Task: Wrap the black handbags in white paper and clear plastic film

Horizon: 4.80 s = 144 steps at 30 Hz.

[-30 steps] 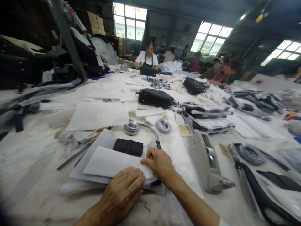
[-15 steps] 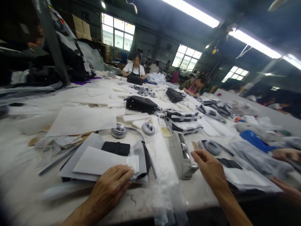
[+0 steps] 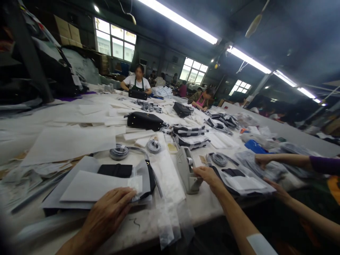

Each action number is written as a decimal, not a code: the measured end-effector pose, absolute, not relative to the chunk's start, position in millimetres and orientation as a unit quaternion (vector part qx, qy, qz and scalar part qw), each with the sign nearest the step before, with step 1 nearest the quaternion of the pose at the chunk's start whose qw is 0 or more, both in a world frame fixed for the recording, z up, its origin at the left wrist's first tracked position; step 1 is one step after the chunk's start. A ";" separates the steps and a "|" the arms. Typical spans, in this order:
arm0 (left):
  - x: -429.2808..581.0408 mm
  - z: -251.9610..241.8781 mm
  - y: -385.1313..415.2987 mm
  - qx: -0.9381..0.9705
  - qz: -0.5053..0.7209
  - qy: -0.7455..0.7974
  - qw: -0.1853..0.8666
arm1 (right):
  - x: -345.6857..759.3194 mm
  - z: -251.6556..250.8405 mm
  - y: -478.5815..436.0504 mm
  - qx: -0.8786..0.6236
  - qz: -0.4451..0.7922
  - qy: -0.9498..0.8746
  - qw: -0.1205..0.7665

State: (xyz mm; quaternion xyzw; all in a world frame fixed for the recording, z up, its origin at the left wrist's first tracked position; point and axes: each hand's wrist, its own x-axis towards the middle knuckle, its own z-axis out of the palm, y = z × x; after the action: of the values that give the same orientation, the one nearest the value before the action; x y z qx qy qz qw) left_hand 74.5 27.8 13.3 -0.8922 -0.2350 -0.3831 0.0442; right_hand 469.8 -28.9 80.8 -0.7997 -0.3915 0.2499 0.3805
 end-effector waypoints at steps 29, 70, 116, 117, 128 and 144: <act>75.5 18.7 20.9 -0.894 -0.359 -0.264 -0.047 | 415.5 99.2 -66.3 -0.746 0.328 -0.528 0.237; 78.4 4.0 20.5 -0.904 -0.318 -0.279 -0.067 | 275.2 108.8 140.6 -0.582 0.073 -0.810 -0.020; -83.1 35.0 56.7 -0.889 -0.309 -0.327 0.087 | 159.5 26.5 26.4 -0.466 -0.062 -0.861 0.195; -83.1 33.4 58.2 -0.889 -0.310 -0.324 0.097 | 153.2 23.3 26.2 -0.468 -0.074 -0.857 0.200; -88.6 13.6 49.6 -0.883 -0.338 -0.300 0.128 | 128.5 -3.4 14.6 -0.485 -0.187 -0.826 0.220; -81.3 22.3 48.8 -0.881 -0.315 -0.353 0.009 | 125.2 -4.5 15.5 -0.510 -0.145 -0.812 0.245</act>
State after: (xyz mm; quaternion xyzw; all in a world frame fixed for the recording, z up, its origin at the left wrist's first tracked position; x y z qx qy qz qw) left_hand -81.3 48.8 22.3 -0.8811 -0.3529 -0.3148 0.0093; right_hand 125.2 15.5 -4.5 -0.5098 -0.8118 -0.1450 0.2452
